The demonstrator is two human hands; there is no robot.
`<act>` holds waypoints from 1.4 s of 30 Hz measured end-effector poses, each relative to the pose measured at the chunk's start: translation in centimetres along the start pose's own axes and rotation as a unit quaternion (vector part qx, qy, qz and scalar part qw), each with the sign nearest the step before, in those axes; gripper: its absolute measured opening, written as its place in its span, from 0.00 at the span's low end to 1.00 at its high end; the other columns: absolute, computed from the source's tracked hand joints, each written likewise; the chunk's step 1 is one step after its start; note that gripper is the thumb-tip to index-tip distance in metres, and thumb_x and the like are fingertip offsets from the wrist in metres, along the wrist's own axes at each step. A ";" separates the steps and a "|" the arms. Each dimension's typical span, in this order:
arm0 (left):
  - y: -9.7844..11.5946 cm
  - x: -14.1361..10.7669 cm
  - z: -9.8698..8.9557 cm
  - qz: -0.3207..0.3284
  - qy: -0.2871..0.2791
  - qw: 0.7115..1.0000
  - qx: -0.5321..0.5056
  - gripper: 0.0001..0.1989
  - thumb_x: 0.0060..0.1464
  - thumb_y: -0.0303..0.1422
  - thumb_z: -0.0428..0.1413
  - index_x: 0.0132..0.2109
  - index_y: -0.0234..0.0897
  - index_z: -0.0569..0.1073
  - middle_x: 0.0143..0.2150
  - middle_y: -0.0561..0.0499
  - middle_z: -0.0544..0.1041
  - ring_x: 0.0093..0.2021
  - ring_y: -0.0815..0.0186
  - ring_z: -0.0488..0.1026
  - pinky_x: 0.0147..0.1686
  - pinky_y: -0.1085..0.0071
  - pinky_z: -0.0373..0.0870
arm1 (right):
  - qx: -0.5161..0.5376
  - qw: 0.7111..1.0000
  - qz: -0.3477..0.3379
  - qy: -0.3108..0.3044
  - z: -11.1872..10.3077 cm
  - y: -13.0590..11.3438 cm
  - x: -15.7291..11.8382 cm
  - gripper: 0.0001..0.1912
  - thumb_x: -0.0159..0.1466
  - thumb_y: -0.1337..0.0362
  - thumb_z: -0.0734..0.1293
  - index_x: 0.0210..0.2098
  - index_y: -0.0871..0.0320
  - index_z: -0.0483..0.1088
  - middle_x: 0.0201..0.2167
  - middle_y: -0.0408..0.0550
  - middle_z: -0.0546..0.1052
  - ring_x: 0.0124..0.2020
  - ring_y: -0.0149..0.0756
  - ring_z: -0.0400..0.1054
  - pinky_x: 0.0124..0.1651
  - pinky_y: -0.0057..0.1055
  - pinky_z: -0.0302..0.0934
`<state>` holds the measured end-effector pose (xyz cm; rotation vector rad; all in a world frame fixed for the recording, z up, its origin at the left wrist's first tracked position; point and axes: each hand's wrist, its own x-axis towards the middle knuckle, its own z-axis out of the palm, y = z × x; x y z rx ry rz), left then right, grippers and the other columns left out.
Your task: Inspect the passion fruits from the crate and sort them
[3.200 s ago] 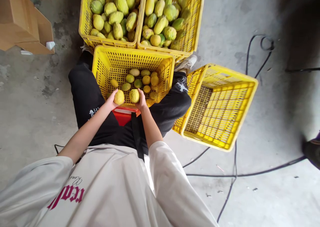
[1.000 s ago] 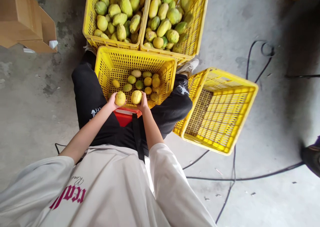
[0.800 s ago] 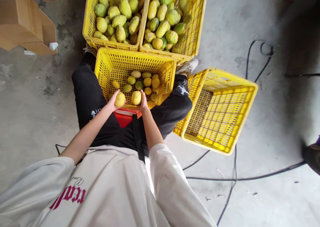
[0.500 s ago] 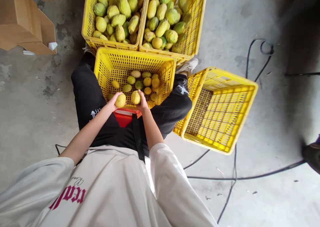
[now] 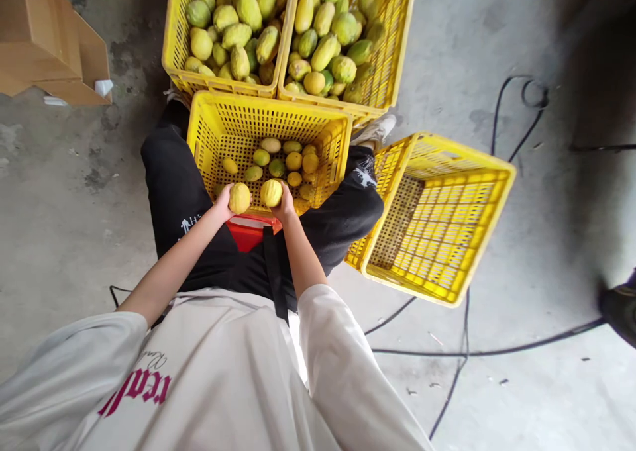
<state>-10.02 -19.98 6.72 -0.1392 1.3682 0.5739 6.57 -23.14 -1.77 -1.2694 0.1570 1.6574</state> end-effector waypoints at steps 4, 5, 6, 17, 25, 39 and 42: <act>0.1 -0.6 0.2 0.022 -0.001 0.999 0.039 0.22 0.75 0.47 0.51 0.36 0.37 0.74 0.26 0.49 0.77 0.24 0.66 0.76 0.27 0.74 0.74 | 0.011 0.999 0.023 0.027 0.2 -0.3 -0.4 0.19 0.67 0.43 0.69 0.39 0.53 0.73 0.30 0.41 0.80 0.31 0.35 0.77 0.33 0.29 0.75; 0.1 -0.6 0.2 0.027 0.004 0.999 0.041 0.20 0.74 0.45 0.53 0.36 0.37 0.73 0.26 0.50 0.77 0.24 0.67 0.76 0.27 0.75 0.74 | 0.013 0.999 0.017 0.028 0.4 -0.4 -0.7 0.17 0.67 0.45 0.70 0.40 0.52 0.73 0.31 0.40 0.81 0.31 0.34 0.77 0.32 0.29 0.75; 0.1 -0.6 0.2 0.033 0.009 0.999 0.040 0.18 0.73 0.43 0.55 0.36 0.37 0.73 0.26 0.51 0.77 0.24 0.68 0.76 0.27 0.76 0.73 | 0.015 0.999 0.010 0.030 0.6 -0.5 -0.9 0.16 0.67 0.46 0.71 0.40 0.52 0.73 0.31 0.40 0.81 0.30 0.33 0.76 0.33 0.28 0.75; 0.2 -0.3 0.0 0.008 0.012 1.000 -0.017 0.19 0.76 0.44 0.47 0.41 0.38 0.74 0.27 0.51 0.77 0.25 0.65 0.77 0.27 0.75 0.73 | 0.076 0.996 0.037 0.023 1.8 -1.2 -1.9 0.15 0.69 0.48 0.67 0.41 0.53 0.74 0.30 0.43 0.81 0.37 0.41 0.80 0.44 0.39 0.80; 0.0 0.5 -0.2 0.013 -0.006 1.000 -0.026 0.23 0.75 0.48 0.47 0.42 0.37 0.76 0.29 0.48 0.78 0.26 0.64 0.78 0.29 0.73 0.73 | 0.049 0.998 0.035 0.020 1.9 -1.3 -2.2 0.18 0.69 0.46 0.66 0.40 0.54 0.76 0.29 0.44 0.80 0.39 0.42 0.80 0.44 0.37 0.79; 0.4 -0.6 0.0 0.042 0.006 0.996 -0.085 0.12 0.72 0.44 0.55 0.46 0.41 0.76 0.35 0.50 0.78 0.34 0.65 0.78 0.39 0.70 0.80 | 0.028 0.997 0.061 -0.043 2.5 -1.7 -3.7 0.16 0.67 0.48 0.67 0.39 0.53 0.75 0.29 0.46 0.81 0.41 0.47 0.80 0.45 0.46 0.79; 0.4 -0.6 0.0 0.023 -0.027 0.996 -0.078 0.19 0.75 0.47 0.48 0.49 0.38 0.77 0.34 0.47 0.79 0.32 0.64 0.78 0.34 0.70 0.79 | -0.003 0.997 0.060 -0.042 2.4 -1.7 -3.7 0.17 0.68 0.47 0.67 0.39 0.53 0.76 0.28 0.45 0.81 0.38 0.44 0.80 0.41 0.40 0.79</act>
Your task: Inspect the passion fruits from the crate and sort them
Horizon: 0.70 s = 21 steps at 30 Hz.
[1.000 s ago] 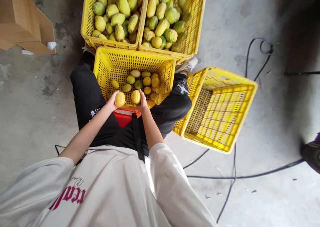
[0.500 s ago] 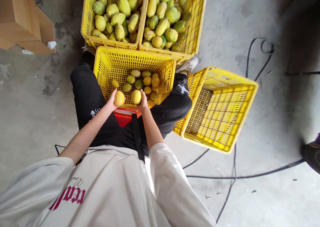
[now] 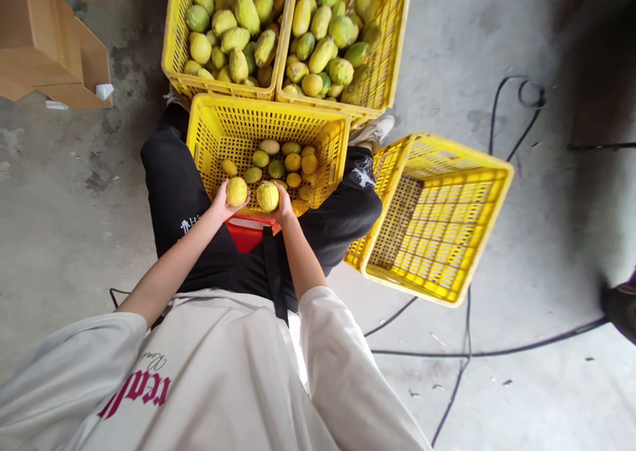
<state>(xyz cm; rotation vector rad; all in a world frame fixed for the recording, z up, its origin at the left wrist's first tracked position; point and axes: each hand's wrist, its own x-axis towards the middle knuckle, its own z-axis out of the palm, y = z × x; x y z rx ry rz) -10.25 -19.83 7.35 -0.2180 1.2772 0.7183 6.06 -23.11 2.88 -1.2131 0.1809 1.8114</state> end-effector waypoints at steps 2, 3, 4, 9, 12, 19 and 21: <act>0.0 -0.1 0.0 -0.009 -0.005 1.000 -0.003 0.21 0.75 0.48 0.47 0.50 0.37 0.77 0.33 0.46 0.80 0.32 0.63 0.78 0.33 0.71 0.78 | -0.022 1.000 -0.002 0.008 -0.2 0.0 0.0 0.18 0.68 0.46 0.67 0.39 0.54 0.77 0.28 0.44 0.81 0.35 0.42 0.79 0.38 0.37 0.78; 0.0 -0.1 0.0 -0.012 -0.003 1.000 -0.002 0.21 0.74 0.49 0.48 0.50 0.37 0.77 0.33 0.46 0.80 0.31 0.63 0.78 0.32 0.72 0.78 | -0.029 1.000 -0.003 0.011 -0.2 -0.1 0.1 0.18 0.69 0.46 0.67 0.40 0.54 0.77 0.28 0.44 0.81 0.34 0.41 0.79 0.37 0.36 0.77; 0.1 -0.1 -0.1 -0.014 -0.001 1.000 0.000 0.21 0.74 0.50 0.50 0.49 0.37 0.77 0.32 0.46 0.79 0.30 0.64 0.78 0.31 0.72 0.78 | -0.032 0.999 -0.003 0.012 -0.3 -0.1 0.1 0.19 0.69 0.45 0.67 0.40 0.54 0.77 0.29 0.44 0.81 0.34 0.41 0.79 0.36 0.35 0.77; 0.0 -0.3 0.0 -0.005 0.005 1.000 0.027 0.17 0.69 0.47 0.60 0.45 0.36 0.76 0.30 0.50 0.77 0.26 0.67 0.77 0.29 0.75 0.77 | -0.006 0.999 -0.006 0.031 -0.3 0.1 0.4 0.22 0.68 0.41 0.68 0.36 0.53 0.74 0.28 0.45 0.80 0.32 0.39 0.78 0.33 0.32 0.76; -0.1 -0.4 0.1 -0.003 0.006 0.999 0.032 0.14 0.70 0.43 0.59 0.44 0.35 0.75 0.30 0.49 0.78 0.27 0.67 0.77 0.30 0.75 0.77 | -0.007 0.999 -0.005 0.049 0.0 0.2 0.5 0.20 0.67 0.42 0.70 0.34 0.53 0.72 0.27 0.44 0.80 0.32 0.40 0.79 0.33 0.34 0.77; 0.1 -0.3 -0.3 0.056 0.012 0.998 -0.017 0.08 0.68 0.39 0.57 0.43 0.40 0.75 0.35 0.52 0.79 0.32 0.67 0.78 0.39 0.71 0.80 | -0.009 0.998 -0.021 0.055 0.3 0.3 0.4 0.17 0.66 0.46 0.73 0.36 0.52 0.70 0.28 0.43 0.79 0.31 0.39 0.79 0.33 0.33 0.77; 0.1 -0.3 -0.3 0.054 0.000 0.998 -0.023 0.09 0.68 0.40 0.57 0.46 0.40 0.76 0.35 0.52 0.79 0.32 0.66 0.78 0.39 0.70 0.80 | -0.007 0.998 -0.027 0.049 0.2 0.3 0.4 0.18 0.65 0.46 0.73 0.36 0.52 0.70 0.28 0.42 0.79 0.31 0.39 0.79 0.34 0.34 0.77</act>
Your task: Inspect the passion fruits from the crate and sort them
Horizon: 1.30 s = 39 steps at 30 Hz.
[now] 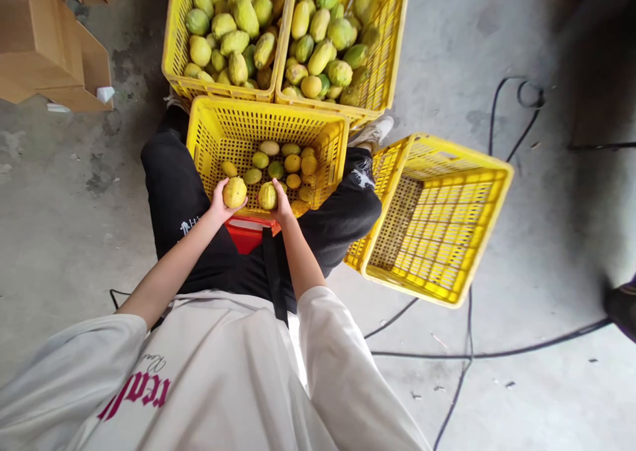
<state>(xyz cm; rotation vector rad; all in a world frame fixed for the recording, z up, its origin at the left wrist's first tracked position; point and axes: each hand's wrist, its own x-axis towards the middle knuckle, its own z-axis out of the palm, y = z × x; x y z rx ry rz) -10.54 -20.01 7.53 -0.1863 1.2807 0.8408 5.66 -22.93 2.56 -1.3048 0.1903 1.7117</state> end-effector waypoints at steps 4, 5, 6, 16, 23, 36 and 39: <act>-0.1 -0.1 0.3 -0.044 -0.015 0.999 0.010 0.16 0.72 0.42 0.50 0.51 0.39 0.77 0.35 0.47 0.80 0.37 0.60 0.80 0.40 0.66 0.79 | 0.018 1.000 0.003 -0.019 -0.2 0.0 0.0 0.21 0.66 0.41 0.71 0.36 0.53 0.71 0.28 0.44 0.80 0.31 0.40 0.79 0.37 0.37 0.79; -0.1 -0.2 0.3 -0.049 -0.013 0.999 0.015 0.18 0.73 0.43 0.47 0.52 0.38 0.77 0.35 0.46 0.80 0.38 0.58 0.81 0.41 0.66 0.79 | 0.024 0.999 0.003 -0.023 -0.3 0.0 0.0 0.22 0.66 0.41 0.69 0.36 0.54 0.72 0.28 0.45 0.80 0.32 0.41 0.80 0.38 0.37 0.79; -0.1 -0.2 0.4 -0.052 -0.011 0.998 0.020 0.20 0.73 0.43 0.45 0.53 0.37 0.77 0.35 0.46 0.80 0.39 0.58 0.81 0.41 0.66 0.79 | 0.027 0.999 0.001 -0.027 -0.3 -0.1 0.0 0.23 0.67 0.40 0.68 0.36 0.54 0.73 0.27 0.47 0.80 0.33 0.42 0.80 0.38 0.37 0.79; 0.3 -0.8 0.6 -0.075 -0.008 0.994 0.082 0.22 0.72 0.49 0.51 0.51 0.35 0.78 0.28 0.48 0.77 0.26 0.65 0.76 0.26 0.74 0.75 | 0.027 1.000 -0.005 0.013 -0.6 0.0 0.5 0.20 0.68 0.43 0.67 0.35 0.54 0.73 0.29 0.46 0.81 0.36 0.42 0.81 0.37 0.35 0.78; -0.1 -0.3 0.4 -0.110 -0.011 0.986 0.125 0.19 0.71 0.44 0.53 0.47 0.32 0.78 0.28 0.45 0.78 0.25 0.64 0.76 0.23 0.74 0.74 | 0.055 0.998 -0.012 0.002 -0.3 -0.2 -0.1 0.14 0.68 0.49 0.69 0.37 0.53 0.71 0.28 0.41 0.79 0.29 0.37 0.78 0.35 0.33 0.77; 0.4 -0.9 0.7 -0.095 -0.020 0.995 0.036 0.19 0.74 0.42 0.46 0.44 0.34 0.76 0.29 0.47 0.78 0.28 0.63 0.78 0.30 0.71 0.79 | 0.000 1.000 -0.016 0.007 -0.1 -0.2 -0.2 0.17 0.64 0.47 0.74 0.37 0.53 0.71 0.28 0.41 0.80 0.32 0.36 0.79 0.34 0.29 0.75; 0.5 -0.9 0.7 -0.102 -0.012 0.993 0.050 0.22 0.75 0.42 0.44 0.45 0.32 0.77 0.27 0.46 0.77 0.27 0.63 0.78 0.29 0.71 0.78 | 0.004 1.000 -0.001 -0.007 -0.1 -0.4 -0.2 0.20 0.65 0.42 0.71 0.36 0.53 0.71 0.29 0.44 0.80 0.33 0.38 0.79 0.35 0.30 0.76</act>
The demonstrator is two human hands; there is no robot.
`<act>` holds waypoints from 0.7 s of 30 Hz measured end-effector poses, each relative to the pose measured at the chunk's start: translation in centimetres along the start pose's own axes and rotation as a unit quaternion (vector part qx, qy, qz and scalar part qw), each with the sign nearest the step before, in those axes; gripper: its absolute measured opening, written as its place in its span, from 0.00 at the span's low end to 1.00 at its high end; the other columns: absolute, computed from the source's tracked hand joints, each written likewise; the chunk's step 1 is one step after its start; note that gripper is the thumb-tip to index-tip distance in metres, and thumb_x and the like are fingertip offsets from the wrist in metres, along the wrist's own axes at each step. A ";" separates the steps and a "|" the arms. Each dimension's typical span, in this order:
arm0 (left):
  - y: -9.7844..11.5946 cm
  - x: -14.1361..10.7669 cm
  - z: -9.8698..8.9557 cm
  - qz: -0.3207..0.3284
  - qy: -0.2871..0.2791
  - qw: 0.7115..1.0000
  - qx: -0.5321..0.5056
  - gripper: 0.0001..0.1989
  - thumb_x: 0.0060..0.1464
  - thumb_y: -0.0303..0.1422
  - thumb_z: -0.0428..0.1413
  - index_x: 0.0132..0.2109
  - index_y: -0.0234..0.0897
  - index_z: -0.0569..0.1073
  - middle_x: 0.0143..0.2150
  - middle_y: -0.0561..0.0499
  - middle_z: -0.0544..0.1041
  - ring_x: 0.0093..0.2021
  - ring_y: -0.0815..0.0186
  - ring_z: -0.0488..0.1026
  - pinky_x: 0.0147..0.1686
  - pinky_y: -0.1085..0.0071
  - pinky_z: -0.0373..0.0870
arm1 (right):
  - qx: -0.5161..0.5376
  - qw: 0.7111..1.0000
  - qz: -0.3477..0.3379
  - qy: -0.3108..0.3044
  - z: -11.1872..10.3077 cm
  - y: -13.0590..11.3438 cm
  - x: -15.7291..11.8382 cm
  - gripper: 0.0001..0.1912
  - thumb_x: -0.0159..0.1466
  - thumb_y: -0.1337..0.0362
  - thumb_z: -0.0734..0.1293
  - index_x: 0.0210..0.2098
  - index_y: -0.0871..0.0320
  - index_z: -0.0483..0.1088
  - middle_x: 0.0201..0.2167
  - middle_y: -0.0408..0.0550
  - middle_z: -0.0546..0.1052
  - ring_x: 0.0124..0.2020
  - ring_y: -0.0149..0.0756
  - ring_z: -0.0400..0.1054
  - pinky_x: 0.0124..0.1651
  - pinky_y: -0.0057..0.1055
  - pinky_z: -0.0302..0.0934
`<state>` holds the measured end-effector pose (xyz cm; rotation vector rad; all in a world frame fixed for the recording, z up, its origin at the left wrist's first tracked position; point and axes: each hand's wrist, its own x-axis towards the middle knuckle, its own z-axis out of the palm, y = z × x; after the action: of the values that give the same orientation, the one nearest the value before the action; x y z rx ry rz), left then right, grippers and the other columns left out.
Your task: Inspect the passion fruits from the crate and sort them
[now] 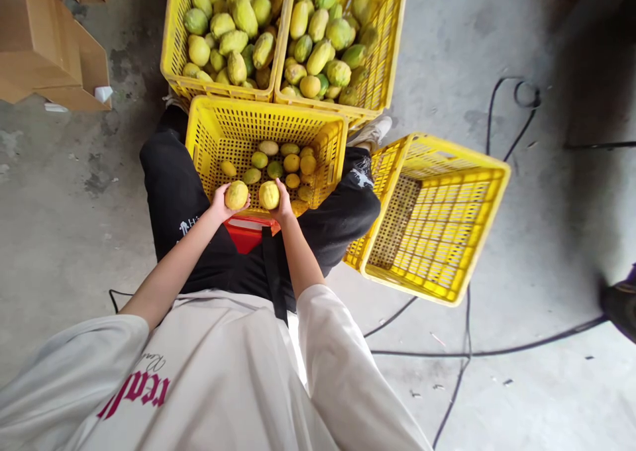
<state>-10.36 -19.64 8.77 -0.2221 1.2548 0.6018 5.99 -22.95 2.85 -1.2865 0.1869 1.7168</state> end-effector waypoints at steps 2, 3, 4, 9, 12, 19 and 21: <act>0.0 0.2 -0.1 0.005 -0.002 1.000 0.014 0.23 0.75 0.44 0.45 0.44 0.32 0.77 0.27 0.46 0.77 0.25 0.64 0.77 0.28 0.72 0.77 | 0.011 1.000 0.022 -0.001 0.1 -0.2 -0.2 0.22 0.68 0.40 0.68 0.36 0.54 0.72 0.30 0.46 0.81 0.35 0.40 0.80 0.36 0.32 0.77; -0.1 0.3 -0.1 0.010 -0.007 1.000 0.024 0.22 0.74 0.45 0.47 0.43 0.33 0.77 0.27 0.46 0.77 0.25 0.64 0.77 0.28 0.72 0.77 | 0.016 0.999 0.033 0.003 0.1 -0.3 -0.3 0.23 0.69 0.40 0.67 0.37 0.54 0.72 0.30 0.47 0.81 0.36 0.41 0.80 0.37 0.33 0.78; -0.2 0.4 -0.2 0.018 -0.013 0.999 0.034 0.21 0.73 0.46 0.50 0.42 0.33 0.77 0.27 0.47 0.78 0.24 0.65 0.76 0.28 0.73 0.77 | 0.020 0.999 0.041 0.009 0.2 -0.5 -0.4 0.23 0.70 0.41 0.66 0.38 0.55 0.73 0.30 0.47 0.81 0.37 0.41 0.80 0.39 0.34 0.78; -0.5 0.9 -0.4 0.045 -0.030 0.996 0.065 0.15 0.68 0.43 0.60 0.39 0.34 0.75 0.28 0.48 0.79 0.24 0.67 0.77 0.28 0.75 0.77 | 0.020 0.999 0.022 0.032 0.5 -0.5 -0.8 0.17 0.74 0.48 0.63 0.40 0.55 0.72 0.29 0.44 0.80 0.35 0.39 0.79 0.41 0.36 0.79; -0.5 0.9 -0.5 0.032 -0.038 0.997 0.058 0.16 0.68 0.44 0.58 0.41 0.34 0.75 0.30 0.46 0.80 0.27 0.65 0.79 0.28 0.74 0.77 | -0.007 1.000 0.006 0.027 0.4 -0.3 -0.8 0.14 0.71 0.50 0.68 0.42 0.54 0.70 0.31 0.42 0.79 0.34 0.36 0.78 0.41 0.35 0.80; -0.5 0.6 -0.5 0.016 -0.029 0.999 0.041 0.15 0.69 0.42 0.51 0.41 0.37 0.75 0.28 0.50 0.77 0.25 0.65 0.76 0.28 0.71 0.77 | -0.007 1.000 0.023 0.012 0.1 -0.1 -0.6 0.14 0.70 0.49 0.66 0.44 0.53 0.71 0.32 0.46 0.81 0.39 0.42 0.80 0.40 0.39 0.81; -0.4 0.5 -0.4 0.010 -0.039 0.999 0.033 0.17 0.71 0.42 0.49 0.42 0.36 0.76 0.29 0.49 0.78 0.27 0.64 0.77 0.30 0.70 0.79 | 0.010 1.000 0.026 0.003 0.1 -0.2 -0.6 0.14 0.72 0.50 0.62 0.42 0.53 0.72 0.33 0.47 0.82 0.41 0.43 0.81 0.42 0.39 0.81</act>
<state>-10.40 -20.06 8.09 -0.1298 1.1997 0.5810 6.07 -23.12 3.48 -1.2821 0.2423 1.7504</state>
